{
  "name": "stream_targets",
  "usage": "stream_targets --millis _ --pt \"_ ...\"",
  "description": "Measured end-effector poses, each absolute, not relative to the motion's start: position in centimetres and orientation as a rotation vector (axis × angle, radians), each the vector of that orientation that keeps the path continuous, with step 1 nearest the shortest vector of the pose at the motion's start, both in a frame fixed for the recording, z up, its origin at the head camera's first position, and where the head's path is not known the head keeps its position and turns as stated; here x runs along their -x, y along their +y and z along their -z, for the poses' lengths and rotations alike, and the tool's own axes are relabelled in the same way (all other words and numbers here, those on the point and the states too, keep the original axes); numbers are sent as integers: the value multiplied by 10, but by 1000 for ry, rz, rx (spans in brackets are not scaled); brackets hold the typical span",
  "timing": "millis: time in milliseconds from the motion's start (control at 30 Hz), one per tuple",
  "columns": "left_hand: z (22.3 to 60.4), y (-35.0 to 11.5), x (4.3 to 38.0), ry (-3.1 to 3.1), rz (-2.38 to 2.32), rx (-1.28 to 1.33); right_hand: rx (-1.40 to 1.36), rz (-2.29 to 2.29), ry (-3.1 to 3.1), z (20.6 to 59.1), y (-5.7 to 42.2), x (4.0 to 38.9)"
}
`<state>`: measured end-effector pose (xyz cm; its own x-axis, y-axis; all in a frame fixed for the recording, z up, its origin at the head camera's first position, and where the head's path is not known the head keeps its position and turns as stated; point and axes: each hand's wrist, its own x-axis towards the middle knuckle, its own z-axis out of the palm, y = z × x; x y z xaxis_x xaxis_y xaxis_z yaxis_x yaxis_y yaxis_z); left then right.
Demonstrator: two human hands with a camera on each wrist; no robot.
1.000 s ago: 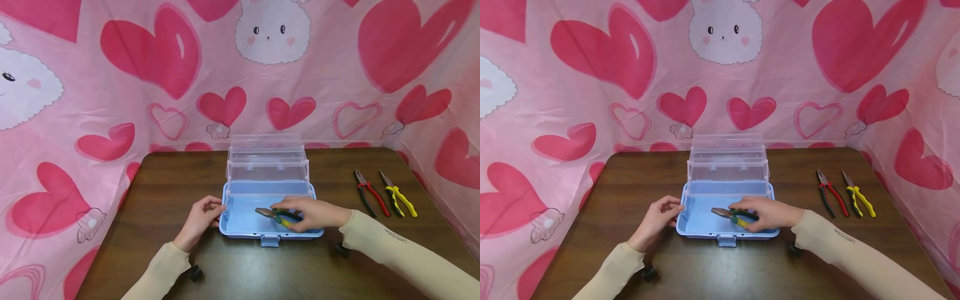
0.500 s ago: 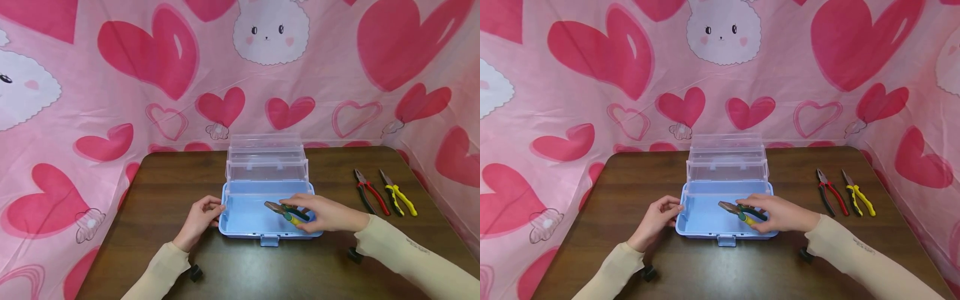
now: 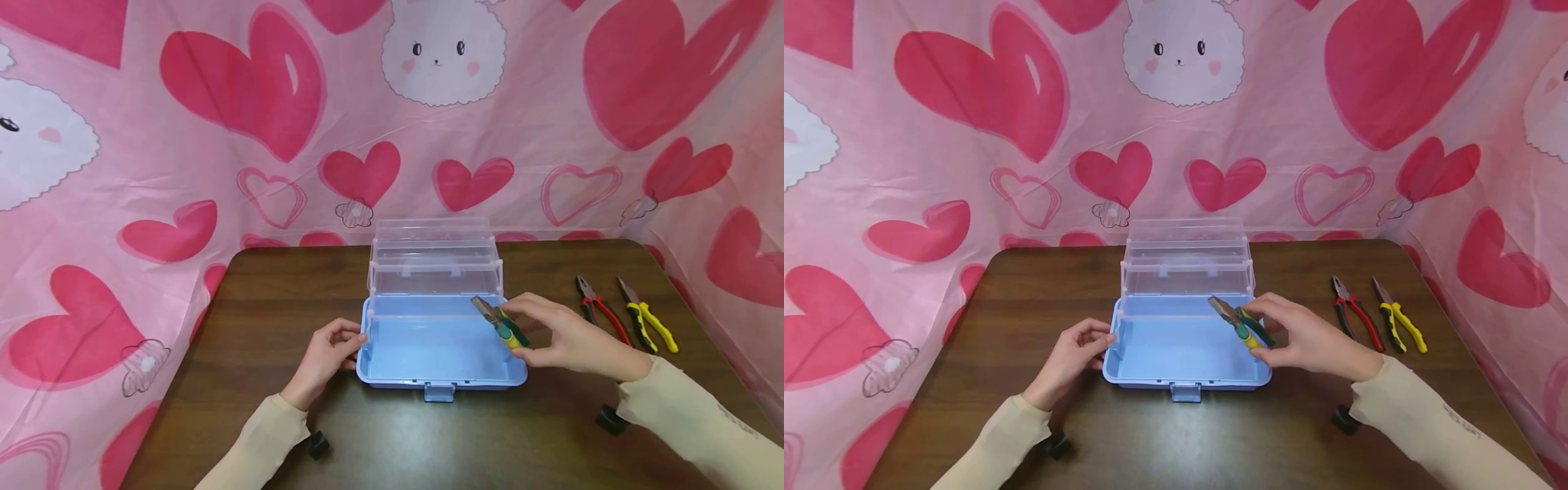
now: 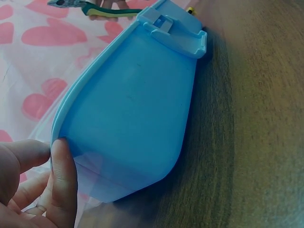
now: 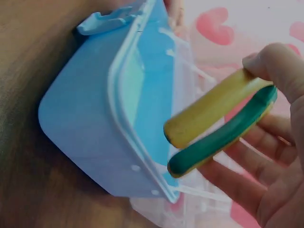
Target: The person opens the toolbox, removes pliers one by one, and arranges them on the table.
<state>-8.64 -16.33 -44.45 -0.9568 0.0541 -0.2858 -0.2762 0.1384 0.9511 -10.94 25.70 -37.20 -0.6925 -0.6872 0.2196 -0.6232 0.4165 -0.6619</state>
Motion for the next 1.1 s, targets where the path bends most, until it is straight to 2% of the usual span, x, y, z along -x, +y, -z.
stream_targets --millis 267,600,1100 --pt "445 -164 87 2168 -1896 223 745 1013 2931 362 278 103" --pt "444 -164 85 2163 -1885 218 238 789 3017 384 298 114" --pt "448 -164 85 2170 -1875 233 -27 541 2880 414 296 144"
